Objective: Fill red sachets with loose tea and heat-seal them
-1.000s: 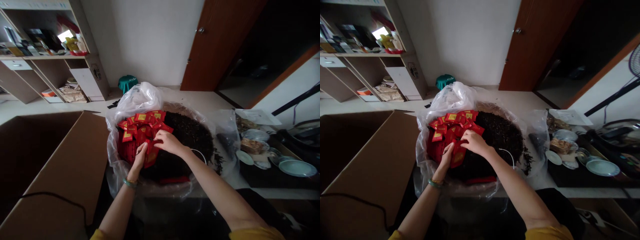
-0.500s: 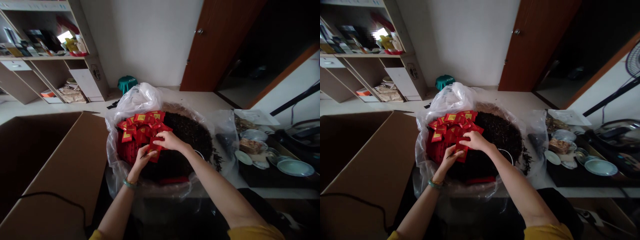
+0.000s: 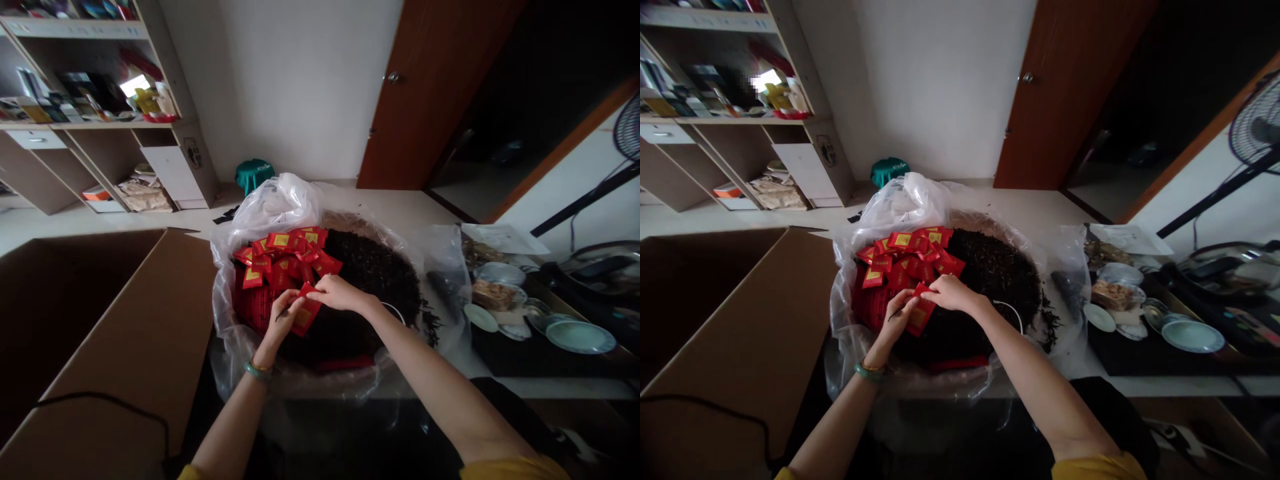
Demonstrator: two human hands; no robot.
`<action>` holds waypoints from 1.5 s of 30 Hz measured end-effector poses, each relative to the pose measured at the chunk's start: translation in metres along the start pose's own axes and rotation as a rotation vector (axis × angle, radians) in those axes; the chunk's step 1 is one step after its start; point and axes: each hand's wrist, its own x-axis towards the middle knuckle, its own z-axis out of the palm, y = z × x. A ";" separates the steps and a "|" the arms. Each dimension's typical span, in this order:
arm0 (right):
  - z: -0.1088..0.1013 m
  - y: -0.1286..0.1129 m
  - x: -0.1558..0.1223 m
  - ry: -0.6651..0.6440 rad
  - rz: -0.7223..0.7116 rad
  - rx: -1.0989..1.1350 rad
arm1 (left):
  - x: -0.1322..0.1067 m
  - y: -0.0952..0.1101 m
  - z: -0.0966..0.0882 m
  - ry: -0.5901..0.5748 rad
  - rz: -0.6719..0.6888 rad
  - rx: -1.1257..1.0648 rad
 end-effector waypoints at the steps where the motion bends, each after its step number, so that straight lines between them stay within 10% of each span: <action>1: -0.001 0.001 0.000 0.042 -0.027 -0.014 | 0.000 -0.001 -0.001 0.029 0.015 0.028; 8: -0.011 0.023 -0.009 0.440 -0.052 0.106 | -0.006 0.000 0.006 0.175 0.427 0.593; 14: -0.003 0.023 -0.022 0.301 -0.187 0.144 | -0.010 0.006 0.006 0.046 0.551 0.569; 19: 0.011 0.008 -0.024 0.163 -0.249 0.048 | -0.005 0.005 -0.001 -0.005 0.421 0.303; 26: 0.025 0.015 -0.023 0.385 -0.199 0.294 | 0.000 0.008 0.000 0.035 0.069 0.031; 32: 0.034 0.009 -0.023 0.383 -0.140 0.325 | 0.000 0.014 -0.002 -0.036 0.117 0.046; 38: 0.033 0.004 -0.023 0.528 -0.002 0.219 | 0.002 0.002 -0.002 0.132 -0.011 -0.066; 45: 0.055 -0.003 -0.018 0.537 0.192 0.599 | 0.002 0.002 0.001 0.216 -0.058 -0.100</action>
